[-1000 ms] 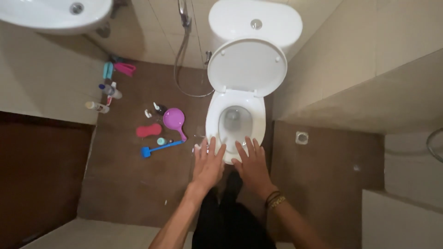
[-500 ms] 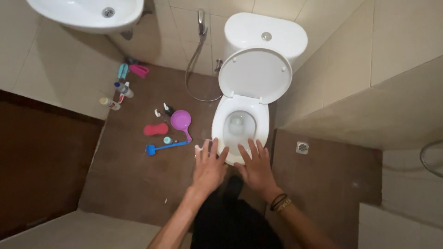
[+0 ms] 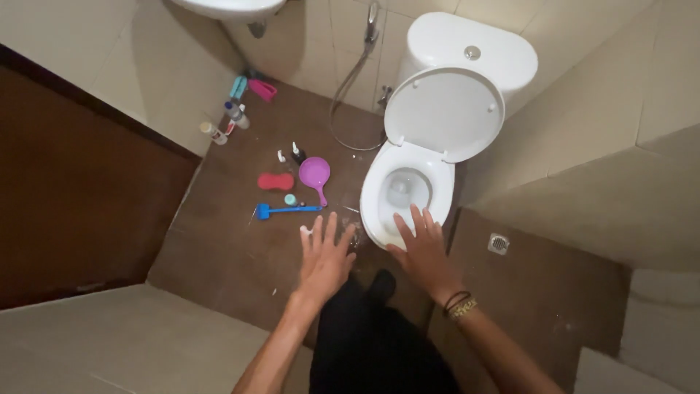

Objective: The person is cleaning the toilet and the surrounding floor area in a bathroom.

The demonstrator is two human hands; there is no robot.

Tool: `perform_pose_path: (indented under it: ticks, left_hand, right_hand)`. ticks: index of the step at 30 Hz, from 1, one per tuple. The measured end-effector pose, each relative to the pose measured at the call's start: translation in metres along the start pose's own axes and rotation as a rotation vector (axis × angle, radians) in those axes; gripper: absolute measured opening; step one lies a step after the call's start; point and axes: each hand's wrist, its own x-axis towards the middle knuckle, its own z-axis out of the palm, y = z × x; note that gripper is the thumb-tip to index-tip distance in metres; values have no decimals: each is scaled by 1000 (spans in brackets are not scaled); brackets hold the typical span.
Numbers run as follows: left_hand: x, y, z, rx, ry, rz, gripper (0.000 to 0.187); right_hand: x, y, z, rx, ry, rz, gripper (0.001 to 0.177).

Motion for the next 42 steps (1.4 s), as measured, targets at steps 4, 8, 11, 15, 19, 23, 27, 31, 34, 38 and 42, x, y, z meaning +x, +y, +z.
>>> perform_pose_path:
  ticks: [4,8,11,15,19,23,27,31,34,38,42]
  left_hand:
    - [-11,-7,0,-5,47,-21,63]
    - [-22,-13,-5,30,57,-31,62]
    - [-26,-22,-4,33,39,-30,63]
    - [-32,-33,5,58,20,-26,66]
    - [-40,-35,-4,68,-47,-27,64]
    - [-49,-45,-20,41,35,30,64]
    - [-60,-62,-24,32,76,55,63]
    - [-65,-78,-32,87,48,21,63]
    - [-78,-91,-26,76,69,-6,65]
    - [-78,-104,-28,80,75,-10,65]
    - [-79,-108,-37,37,101,-25,65]
  right_hand:
    - [2,0,17,-27,47,-60,69]
    - [5,-21,0,35,8,-42,67]
    - [7,-31,-1,34,8,-59,68]
    - [9,-54,-1,26,16,-68,69]
    - [7,-73,9,0,21,-43,70]
    - [9,-96,9,25,21,-40,70]
    - [7,-111,16,14,-5,-20,70]
    - [12,-124,25,18,3,-36,69]
    - [11,-134,38,51,22,-45,66]
    - [25,-147,49,76,74,-69,65]
    - [35,-158,46,87,36,-83,64]
